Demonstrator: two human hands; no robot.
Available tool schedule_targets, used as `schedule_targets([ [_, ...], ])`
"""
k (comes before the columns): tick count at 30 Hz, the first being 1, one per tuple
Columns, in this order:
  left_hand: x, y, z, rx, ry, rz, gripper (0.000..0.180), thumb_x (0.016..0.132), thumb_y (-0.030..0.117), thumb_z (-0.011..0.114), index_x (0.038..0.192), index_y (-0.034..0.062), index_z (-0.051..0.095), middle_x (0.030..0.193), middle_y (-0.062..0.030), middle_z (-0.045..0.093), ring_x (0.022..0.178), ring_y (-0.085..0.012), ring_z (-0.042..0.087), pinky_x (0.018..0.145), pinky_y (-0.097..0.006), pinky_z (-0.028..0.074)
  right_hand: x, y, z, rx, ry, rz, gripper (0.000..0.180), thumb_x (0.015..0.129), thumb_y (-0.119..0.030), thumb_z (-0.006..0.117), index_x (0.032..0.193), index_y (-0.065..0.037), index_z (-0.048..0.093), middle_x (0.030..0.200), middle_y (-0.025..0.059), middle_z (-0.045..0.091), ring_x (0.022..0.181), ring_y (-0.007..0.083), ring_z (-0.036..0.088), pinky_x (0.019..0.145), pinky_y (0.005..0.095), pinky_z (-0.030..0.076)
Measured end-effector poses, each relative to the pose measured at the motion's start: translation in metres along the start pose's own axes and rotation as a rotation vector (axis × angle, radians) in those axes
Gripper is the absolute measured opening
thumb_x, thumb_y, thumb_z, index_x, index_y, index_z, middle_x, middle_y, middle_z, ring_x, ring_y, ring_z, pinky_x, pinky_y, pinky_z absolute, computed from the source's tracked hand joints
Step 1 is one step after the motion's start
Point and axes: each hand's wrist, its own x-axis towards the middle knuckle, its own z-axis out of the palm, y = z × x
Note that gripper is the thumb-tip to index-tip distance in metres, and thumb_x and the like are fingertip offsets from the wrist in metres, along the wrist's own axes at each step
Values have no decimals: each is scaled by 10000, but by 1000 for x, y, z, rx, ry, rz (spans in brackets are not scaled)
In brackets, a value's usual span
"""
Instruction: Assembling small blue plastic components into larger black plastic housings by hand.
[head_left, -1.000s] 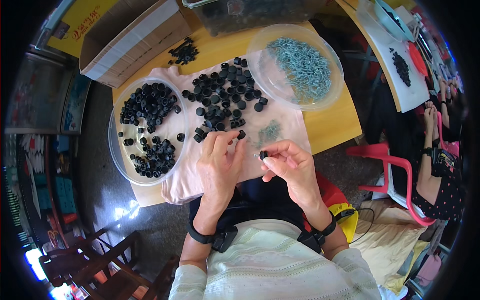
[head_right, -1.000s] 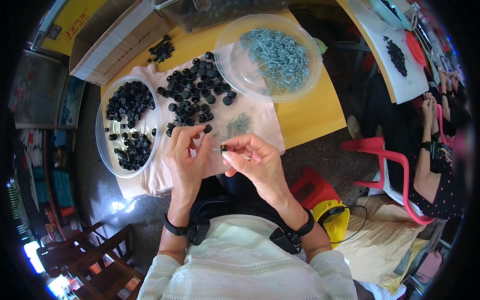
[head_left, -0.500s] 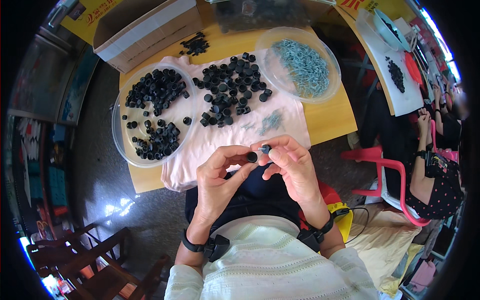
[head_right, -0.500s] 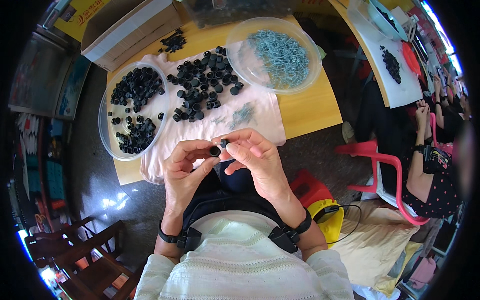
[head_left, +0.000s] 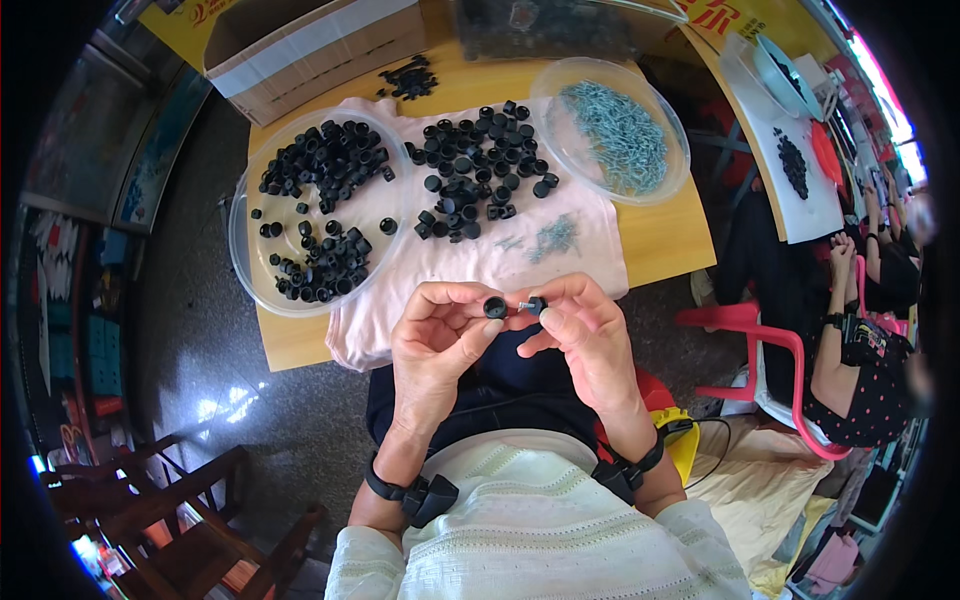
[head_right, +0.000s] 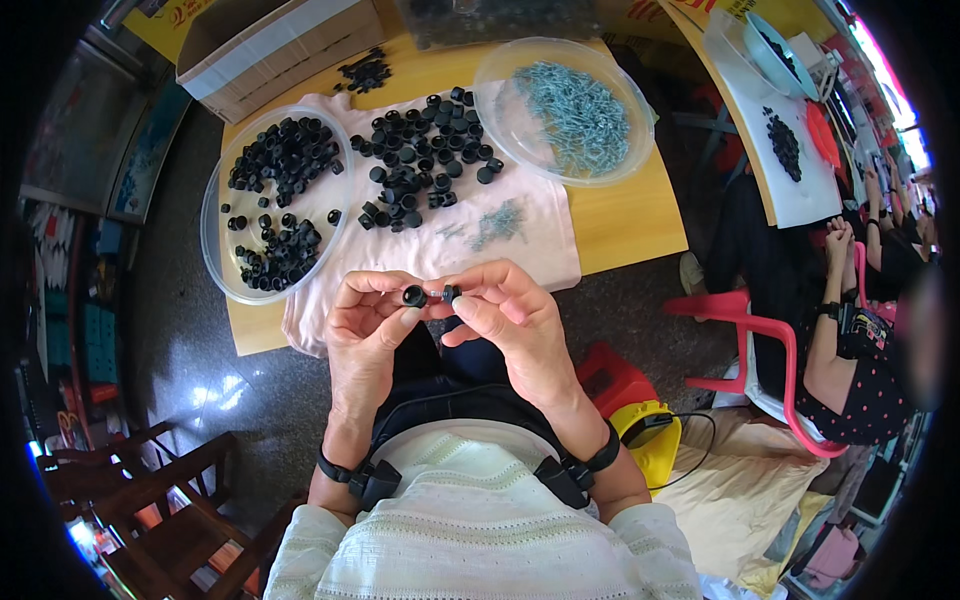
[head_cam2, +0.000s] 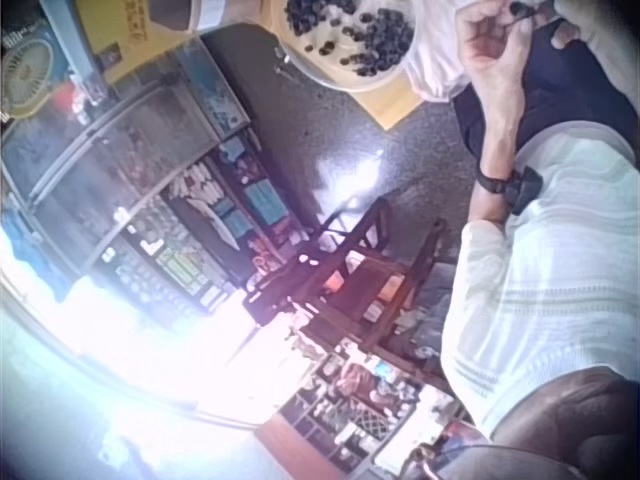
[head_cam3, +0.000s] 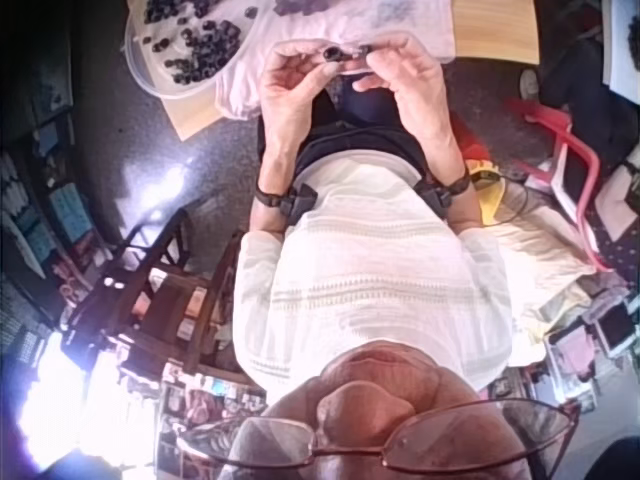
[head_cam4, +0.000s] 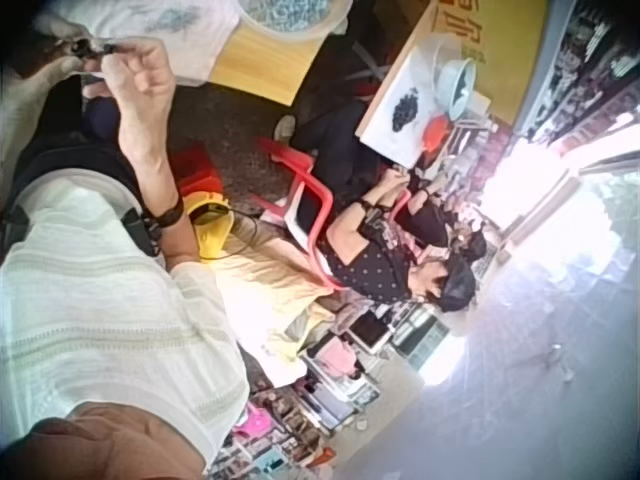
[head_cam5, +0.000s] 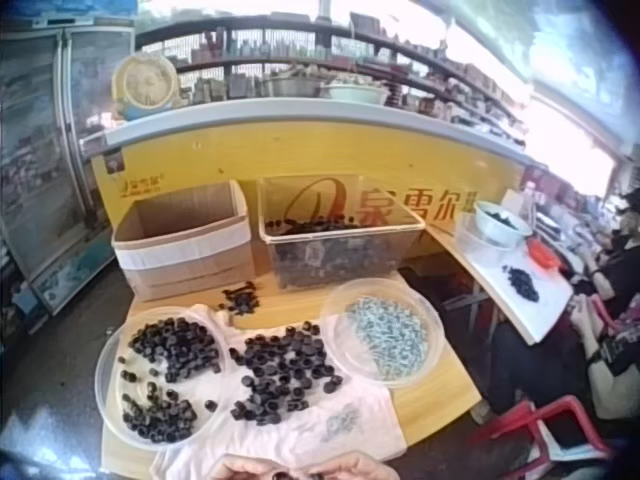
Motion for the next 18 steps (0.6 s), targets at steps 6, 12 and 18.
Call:
schedule_targets([
  [6, -1, 2, -3, 112, 8, 24, 251, 850, -59, 634, 1094, -28, 581, 1066, -107, 609, 967, -189, 646, 852, -276, 527, 0, -9, 8, -182, -12, -175, 206, 919, -79, 590, 1114, -22, 555, 1134, 121, 633, 982, 148, 622, 771, 274, 539],
  [12, 2, 1, 1, 51, 63, -25, 233, 874, -24, 624, 1105, -26, 594, 1083, -105, 607, 957, -185, 651, 804, -243, 518, 3, -5, 8, -150, -27, -110, 200, 924, -72, 584, 1113, -19, 546, 1107, 107, 631, 969, 143, 621, 763, 278, 542],
  [18, 1, -4, -3, 229, 8, 105, 239, 858, -47, 622, 1094, -26, 588, 1091, -117, 615, 963, -169, 633, 863, -307, 534, 6, -1, 6, -71, -8, -65, 204, 922, -74, 587, 1109, -3, 546, 1070, 110, 635, 940, 146, 634, 725, 272, 562],
])
